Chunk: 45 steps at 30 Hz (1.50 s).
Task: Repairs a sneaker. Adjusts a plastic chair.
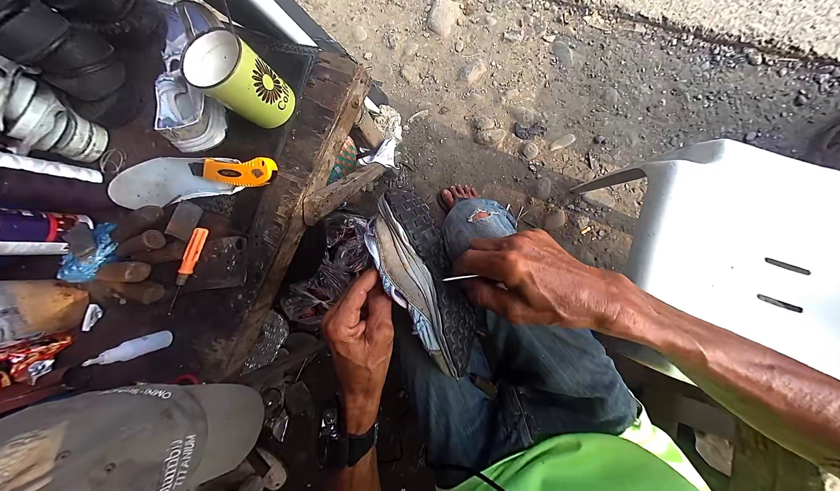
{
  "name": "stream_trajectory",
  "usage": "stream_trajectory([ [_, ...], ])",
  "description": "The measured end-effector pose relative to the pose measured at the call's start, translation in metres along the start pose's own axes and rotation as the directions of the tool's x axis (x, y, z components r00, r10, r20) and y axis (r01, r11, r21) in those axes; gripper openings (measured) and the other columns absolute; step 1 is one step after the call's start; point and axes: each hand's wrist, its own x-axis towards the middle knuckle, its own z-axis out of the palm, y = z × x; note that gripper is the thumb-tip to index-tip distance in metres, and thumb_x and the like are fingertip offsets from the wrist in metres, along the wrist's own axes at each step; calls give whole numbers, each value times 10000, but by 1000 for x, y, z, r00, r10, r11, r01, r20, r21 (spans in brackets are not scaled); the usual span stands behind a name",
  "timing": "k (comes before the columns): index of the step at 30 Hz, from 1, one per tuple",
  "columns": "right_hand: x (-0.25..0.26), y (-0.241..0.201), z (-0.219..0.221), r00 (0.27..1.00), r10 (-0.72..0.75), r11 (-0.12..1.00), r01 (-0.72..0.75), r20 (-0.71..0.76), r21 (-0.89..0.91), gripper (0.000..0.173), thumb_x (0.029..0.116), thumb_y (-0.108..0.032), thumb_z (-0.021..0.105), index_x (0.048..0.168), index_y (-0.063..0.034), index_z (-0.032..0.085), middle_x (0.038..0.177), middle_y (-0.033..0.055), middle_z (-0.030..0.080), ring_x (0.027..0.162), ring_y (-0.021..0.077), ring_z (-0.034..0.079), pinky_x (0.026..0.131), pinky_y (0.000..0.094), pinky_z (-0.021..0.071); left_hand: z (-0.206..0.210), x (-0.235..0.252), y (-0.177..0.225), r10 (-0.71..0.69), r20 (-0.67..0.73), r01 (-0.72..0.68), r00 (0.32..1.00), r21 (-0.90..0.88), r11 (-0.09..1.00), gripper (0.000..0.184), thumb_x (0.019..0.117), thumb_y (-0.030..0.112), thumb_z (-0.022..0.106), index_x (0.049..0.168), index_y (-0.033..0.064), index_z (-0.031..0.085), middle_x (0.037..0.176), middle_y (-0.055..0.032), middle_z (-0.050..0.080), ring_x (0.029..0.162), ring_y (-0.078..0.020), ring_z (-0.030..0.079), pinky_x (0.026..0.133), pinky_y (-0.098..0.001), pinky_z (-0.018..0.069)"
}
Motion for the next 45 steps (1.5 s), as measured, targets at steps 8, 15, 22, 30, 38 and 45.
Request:
stream_trajectory([
  [8,-97,64,-60,1000,29,276,3,-11,961,234,969,-363,632,864,-163,695,990,-15,710,692,22,632,550,156,491,-27,-22,-43,-204,-72,211,976,107,972,263,938,-5,515,1086,-43,728,810,-9,684,604,43,522,547,-125,433],
  [15,-177,121,-110,798,578,643,-315,-172,698,212,925,-253,581,723,-199,618,554,-68,500,439,2,453,408,157,362,-45,-50,-78,-544,33,529,838,187,827,276,1031,139,540,1235,26,687,784,22,626,603,-19,539,560,-187,457],
  [22,-61,52,-43,837,366,930,-325,-406,169,182,955,-248,647,1015,-117,758,799,-69,668,571,-29,521,498,168,451,-64,-59,-59,-435,175,265,883,-952,154,345,975,329,575,988,59,790,1283,-145,705,1252,-280,644,1084,-434,489],
  [30,25,-7,16,956,169,985,-168,-241,27,226,1004,-296,565,938,-161,735,682,-43,614,622,101,599,545,342,477,-45,-32,-41,-418,-138,-138,898,-990,30,465,1100,237,328,835,55,664,684,-27,629,715,-148,669,801,-309,580],
  [38,35,-11,10,951,268,960,-276,-157,-36,242,951,-337,575,772,-188,638,571,-64,496,531,101,526,479,344,393,-42,-35,-85,-664,-62,-59,745,-998,27,589,1121,301,192,754,76,594,512,32,507,436,-48,512,446,-182,443],
  [45,33,-3,10,991,101,994,-98,-82,41,252,986,-309,579,776,-181,636,565,-86,465,518,62,475,494,305,364,-38,-53,-114,-781,-35,26,624,-997,66,557,1127,293,212,729,102,553,469,57,443,370,-36,443,386,-171,387],
])
